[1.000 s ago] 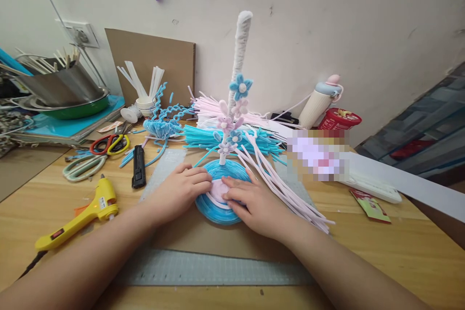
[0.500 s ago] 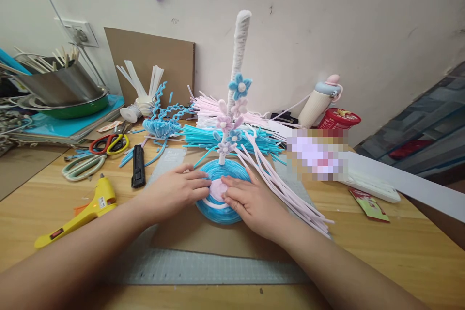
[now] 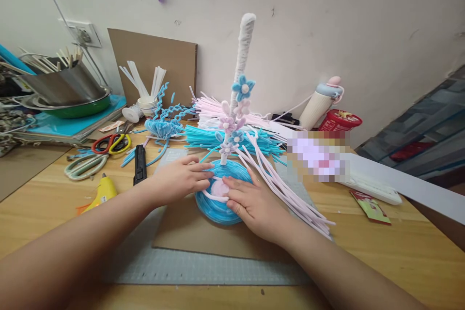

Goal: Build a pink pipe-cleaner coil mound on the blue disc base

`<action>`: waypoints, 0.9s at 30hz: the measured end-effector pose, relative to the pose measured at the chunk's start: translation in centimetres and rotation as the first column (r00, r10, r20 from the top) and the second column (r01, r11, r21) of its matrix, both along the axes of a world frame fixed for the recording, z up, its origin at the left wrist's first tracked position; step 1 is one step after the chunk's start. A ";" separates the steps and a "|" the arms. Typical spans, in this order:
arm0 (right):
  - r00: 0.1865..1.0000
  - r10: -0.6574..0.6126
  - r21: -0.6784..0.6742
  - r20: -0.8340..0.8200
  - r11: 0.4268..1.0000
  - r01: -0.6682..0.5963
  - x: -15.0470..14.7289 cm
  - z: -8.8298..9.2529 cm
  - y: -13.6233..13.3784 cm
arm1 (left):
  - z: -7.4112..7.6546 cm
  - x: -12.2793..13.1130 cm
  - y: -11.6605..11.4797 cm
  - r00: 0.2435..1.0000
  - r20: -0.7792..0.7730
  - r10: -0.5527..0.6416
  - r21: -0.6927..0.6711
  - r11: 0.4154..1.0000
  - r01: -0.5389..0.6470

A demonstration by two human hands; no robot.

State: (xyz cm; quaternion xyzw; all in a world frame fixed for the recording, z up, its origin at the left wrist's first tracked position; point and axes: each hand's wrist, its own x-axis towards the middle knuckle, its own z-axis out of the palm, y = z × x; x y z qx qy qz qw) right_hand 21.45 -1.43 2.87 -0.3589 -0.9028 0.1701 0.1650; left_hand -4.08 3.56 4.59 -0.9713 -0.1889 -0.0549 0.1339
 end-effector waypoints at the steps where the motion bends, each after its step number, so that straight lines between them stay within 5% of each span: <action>1: 1.000 0.001 -0.001 -0.003 1.000 -0.001 0.0 0.0 0.0 | 0.0 -0.2 0.1 1.000 -0.005 -0.016 -0.002 1.000 0.016; 9: 1.000 -0.004 -0.010 -0.005 1.000 0.004 0.1 -0.5 0.1 | 0.7 -0.3 0.2 0.983 -0.003 -0.184 -0.016 0.983 0.184; 18: 1.000 -0.012 -0.027 0.022 1.000 0.013 0.0 -0.6 0.0 | 1.5 1.2 1.8 0.978 -0.089 -0.190 -0.108 0.978 0.180; 27: 0.998 0.000 -0.015 0.069 1.000 0.001 -0.2 -0.7 0.2 | 2.3 2.0 1.8 0.982 0.052 -0.180 -0.286 0.940 0.187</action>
